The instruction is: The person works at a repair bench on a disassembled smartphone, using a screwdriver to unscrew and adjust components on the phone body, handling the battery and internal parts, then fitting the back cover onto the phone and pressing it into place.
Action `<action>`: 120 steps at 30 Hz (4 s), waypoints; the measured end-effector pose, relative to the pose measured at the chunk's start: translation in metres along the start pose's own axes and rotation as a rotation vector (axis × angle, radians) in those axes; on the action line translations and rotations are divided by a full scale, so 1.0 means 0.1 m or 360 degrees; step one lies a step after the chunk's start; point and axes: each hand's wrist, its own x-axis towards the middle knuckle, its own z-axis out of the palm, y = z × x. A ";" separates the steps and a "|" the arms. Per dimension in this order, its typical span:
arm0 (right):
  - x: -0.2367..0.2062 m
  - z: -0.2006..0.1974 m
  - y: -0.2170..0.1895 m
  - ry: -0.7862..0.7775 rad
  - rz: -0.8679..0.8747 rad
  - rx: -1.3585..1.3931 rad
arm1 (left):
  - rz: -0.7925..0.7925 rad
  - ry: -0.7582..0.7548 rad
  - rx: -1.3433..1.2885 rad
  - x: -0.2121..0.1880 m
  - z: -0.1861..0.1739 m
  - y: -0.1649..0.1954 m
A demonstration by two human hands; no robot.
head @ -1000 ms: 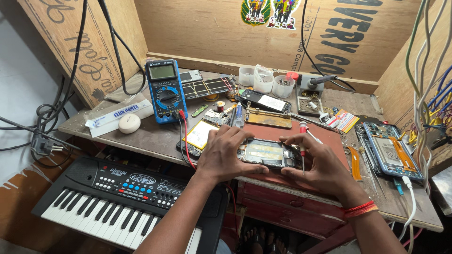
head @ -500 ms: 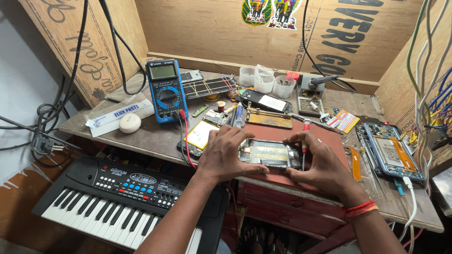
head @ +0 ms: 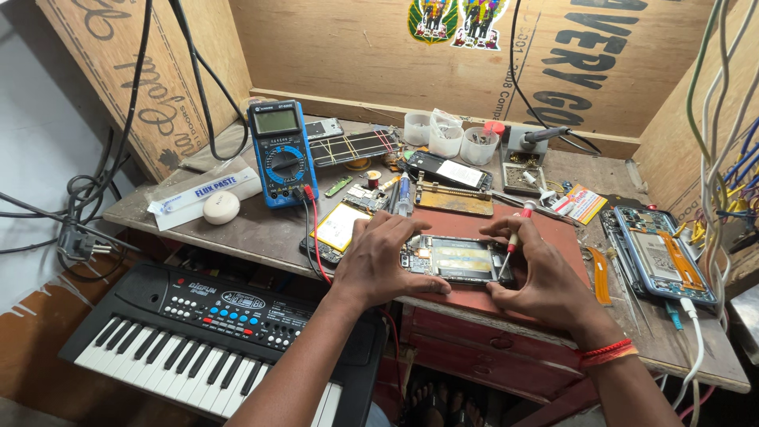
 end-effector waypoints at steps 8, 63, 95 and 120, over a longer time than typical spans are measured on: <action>0.00 0.03 0.02 0.0009 -0.0010 -0.0086 | -0.0035 -0.0036 -0.0076 -0.01 -0.03 0.02; -0.06 0.00 -0.13 0.0006 -0.0036 -0.0082 | 0.0448 -0.0159 -0.0286 -0.10 -0.26 0.02; -0.06 -0.03 -0.16 0.0025 -0.0078 -0.0152 | 0.0582 -0.0036 -0.0247 -0.14 -0.18 -0.01; -0.15 -0.04 0.14 0.0950 -0.0265 0.0356 | 0.0592 -0.0390 -0.0168 -0.10 -0.24 0.04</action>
